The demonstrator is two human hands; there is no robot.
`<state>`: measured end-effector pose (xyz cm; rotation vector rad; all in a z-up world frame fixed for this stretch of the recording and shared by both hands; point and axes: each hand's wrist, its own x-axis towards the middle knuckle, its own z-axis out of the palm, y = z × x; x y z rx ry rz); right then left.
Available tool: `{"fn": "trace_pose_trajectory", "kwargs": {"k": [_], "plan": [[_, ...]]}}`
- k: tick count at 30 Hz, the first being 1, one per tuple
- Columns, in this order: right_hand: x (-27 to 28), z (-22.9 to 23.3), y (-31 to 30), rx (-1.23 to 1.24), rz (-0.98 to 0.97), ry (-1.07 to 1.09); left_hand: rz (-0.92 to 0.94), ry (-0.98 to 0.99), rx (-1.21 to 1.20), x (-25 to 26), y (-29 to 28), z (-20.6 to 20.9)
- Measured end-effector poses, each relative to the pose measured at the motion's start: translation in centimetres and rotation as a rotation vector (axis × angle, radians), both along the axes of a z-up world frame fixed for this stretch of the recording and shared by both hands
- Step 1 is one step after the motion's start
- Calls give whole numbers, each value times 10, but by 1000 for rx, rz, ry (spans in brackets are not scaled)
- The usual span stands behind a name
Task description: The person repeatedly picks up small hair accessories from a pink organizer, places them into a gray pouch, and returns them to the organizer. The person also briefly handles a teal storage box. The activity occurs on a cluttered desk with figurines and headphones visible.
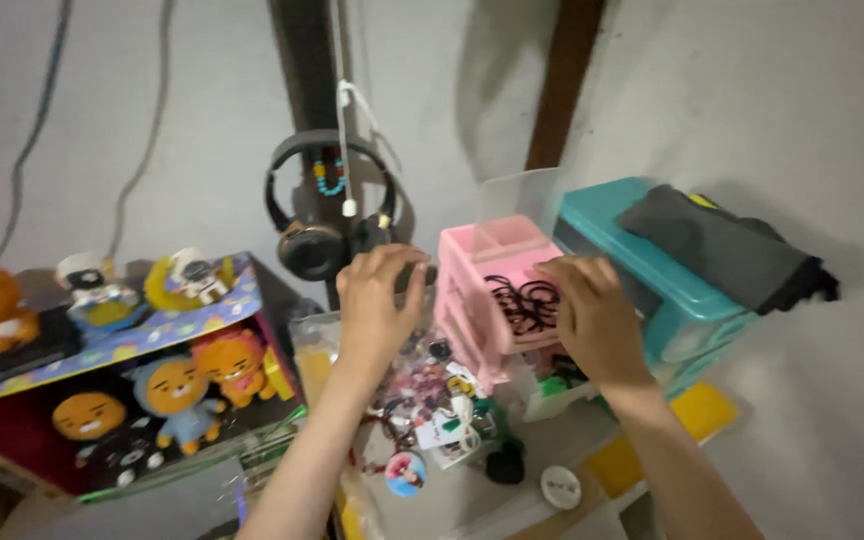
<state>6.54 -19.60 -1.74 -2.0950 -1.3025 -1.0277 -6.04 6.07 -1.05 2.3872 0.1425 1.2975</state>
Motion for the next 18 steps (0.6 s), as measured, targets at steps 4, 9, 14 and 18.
{"fn": "trace_pose_trajectory", "kwargs": {"k": [4,9,14,18], "plan": [[-40,13,37,103,142,-15,78,92,-15,-19,22,-20],[-73,7,85,102,275,-20,100,329,-79,-53,23,-25],[-89,-19,111,-4,338,105,93,391,-107,-63,34,-55],[-86,-70,126,-64,316,74,36,412,-148,-74,39,-82]]}}
